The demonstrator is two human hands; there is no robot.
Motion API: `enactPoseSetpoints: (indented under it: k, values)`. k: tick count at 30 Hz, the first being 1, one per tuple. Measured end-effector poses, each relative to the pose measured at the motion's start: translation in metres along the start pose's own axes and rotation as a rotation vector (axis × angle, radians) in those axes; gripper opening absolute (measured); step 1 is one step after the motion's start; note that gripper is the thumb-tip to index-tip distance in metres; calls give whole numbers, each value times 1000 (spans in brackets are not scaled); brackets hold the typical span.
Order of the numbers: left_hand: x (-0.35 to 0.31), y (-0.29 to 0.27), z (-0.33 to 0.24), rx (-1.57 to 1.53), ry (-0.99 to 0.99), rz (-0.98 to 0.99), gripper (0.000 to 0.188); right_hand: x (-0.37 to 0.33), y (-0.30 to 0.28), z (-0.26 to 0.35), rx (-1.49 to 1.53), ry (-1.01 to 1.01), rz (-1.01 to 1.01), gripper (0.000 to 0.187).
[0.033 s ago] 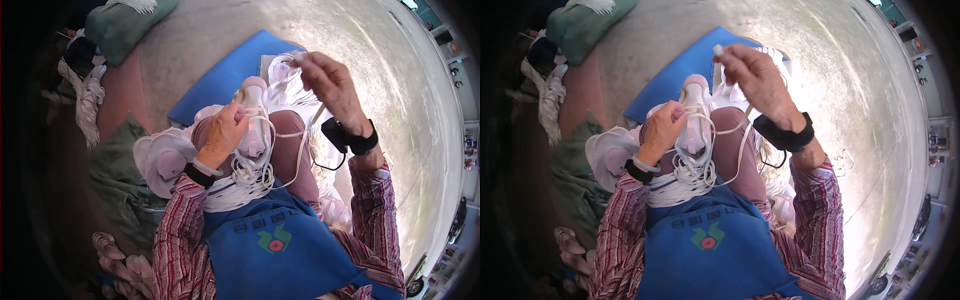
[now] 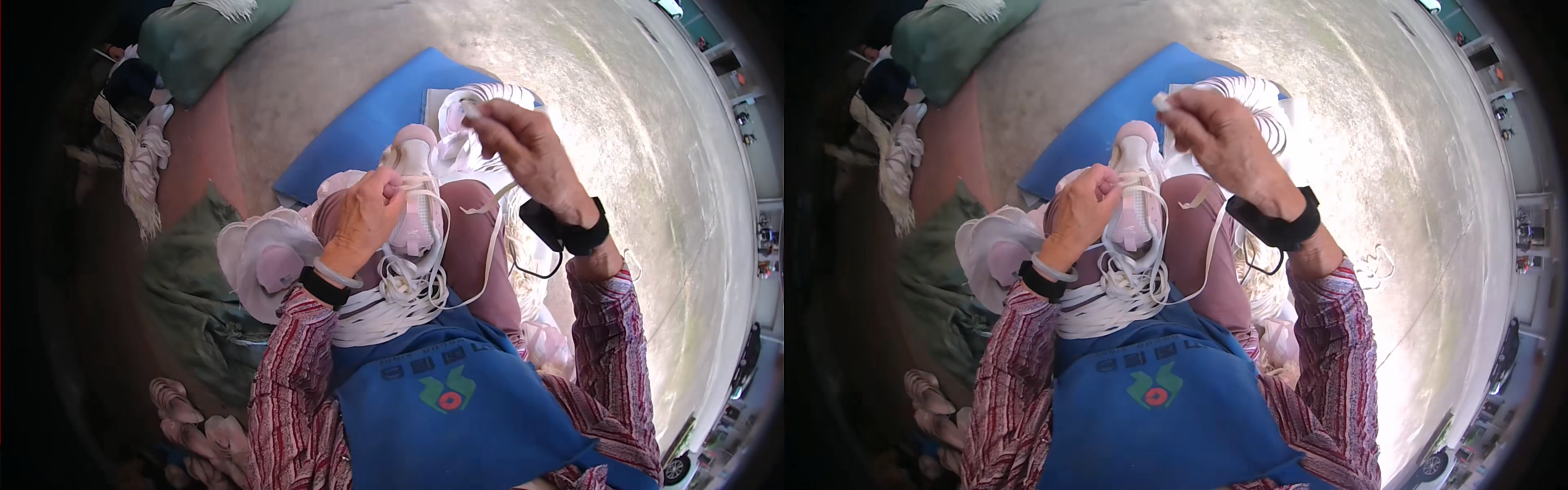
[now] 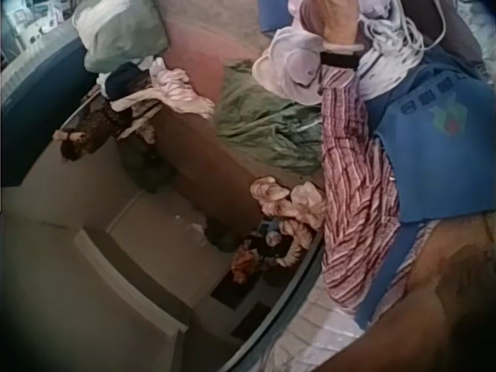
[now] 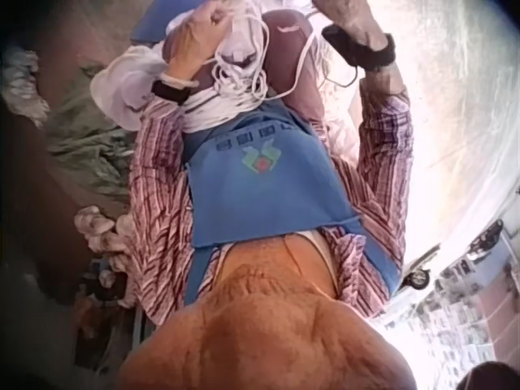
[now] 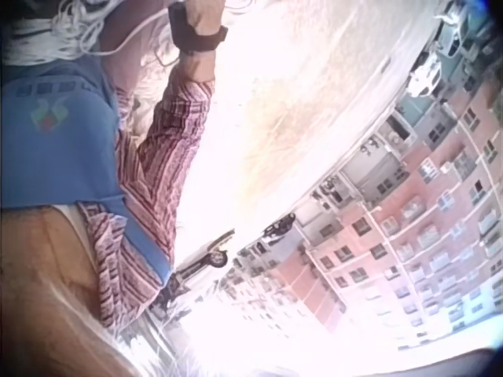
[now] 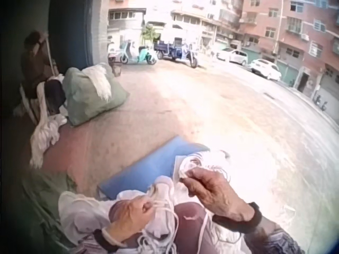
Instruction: Thread laces through the eyelets of a shoe.
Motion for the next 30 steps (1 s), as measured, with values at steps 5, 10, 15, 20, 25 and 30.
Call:
enactPoseSetpoints:
  k: [5,10,15,20,25,30]
  values:
    - [-1,-2,-13,34,56,0,12,5,46,-36,-54,79,141,20]
    - [5,7,-18,214,124,-1,11,6,42,-33,-346,-90,-9,14]
    - [1,7,-6,3,144,15,15,-5,51,-52,-304,-34,-84,11]
    - [-5,7,-6,-52,166,-35,18,-4,84,-41,-453,-140,-47,6]
    - [-8,2,-7,-56,205,-95,17,-12,101,-44,-629,-163,51,5]
    - [-8,7,-3,-73,190,-57,17,-27,100,-55,-556,-94,66,7]
Point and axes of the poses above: each hand's wrist, its own x-axis towards the middle knuckle, its own y-axis out of the palm, z = x × y, the point moved 10 cm from there along x, towards the middle knuckle, and after that the axes turned 4 degrees about z, right-handed, at the moved point
